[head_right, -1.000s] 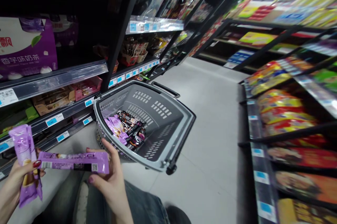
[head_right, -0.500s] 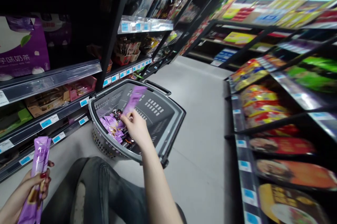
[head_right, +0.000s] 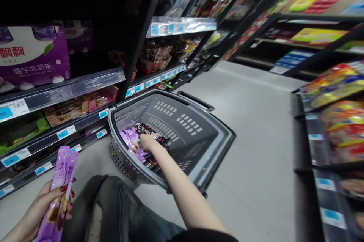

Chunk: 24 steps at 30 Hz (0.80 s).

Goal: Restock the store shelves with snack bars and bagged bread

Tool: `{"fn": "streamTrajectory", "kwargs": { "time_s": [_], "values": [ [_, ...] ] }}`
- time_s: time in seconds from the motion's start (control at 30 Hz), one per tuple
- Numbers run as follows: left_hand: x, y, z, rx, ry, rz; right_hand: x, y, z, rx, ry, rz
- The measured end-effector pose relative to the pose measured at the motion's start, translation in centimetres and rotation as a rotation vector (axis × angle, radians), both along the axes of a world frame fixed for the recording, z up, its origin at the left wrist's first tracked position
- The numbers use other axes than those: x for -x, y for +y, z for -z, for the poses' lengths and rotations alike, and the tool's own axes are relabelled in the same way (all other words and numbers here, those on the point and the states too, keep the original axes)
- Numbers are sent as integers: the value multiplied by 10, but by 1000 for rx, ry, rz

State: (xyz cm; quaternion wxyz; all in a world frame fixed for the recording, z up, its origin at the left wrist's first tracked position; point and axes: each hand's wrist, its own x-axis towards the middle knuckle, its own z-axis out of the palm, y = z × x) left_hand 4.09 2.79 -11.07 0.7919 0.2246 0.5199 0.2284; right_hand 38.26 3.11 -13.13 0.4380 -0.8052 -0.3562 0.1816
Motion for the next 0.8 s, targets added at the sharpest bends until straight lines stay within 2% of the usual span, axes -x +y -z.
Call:
{"fn": "streamTrajectory", "kwargs": {
  "time_s": [0.1, 0.2, 0.27, 0.37, 0.43, 0.5, 0.67, 0.8],
  "values": [
    [-7, -1, -9, -49, -7, 31, 19, 1, -32, 60, 6, -102],
    [-11, -1, -10, -89, -23, 75, 77, -10, -60, -59, -13, -213],
    [-14, -3, -7, -119, -41, 100, 120, -18, -68, -109, 8, -283],
    [-15, -5, -3, -133, -64, 108, 162, -25, -62, -73, 210, -387],
    [-15, -4, -2, -118, -91, 121, 169, -28, -54, -57, 417, -434],
    [-12, 0, -3, -94, -152, 159, 166, -34, -49, -103, 616, -420],
    [-2, 11, -2, 54, -218, 179, 157, -59, -55, -423, 920, -283],
    [-2, 6, -2, 167, -198, 211, 163, -69, -55, -666, 1034, -199]
  ]
}}
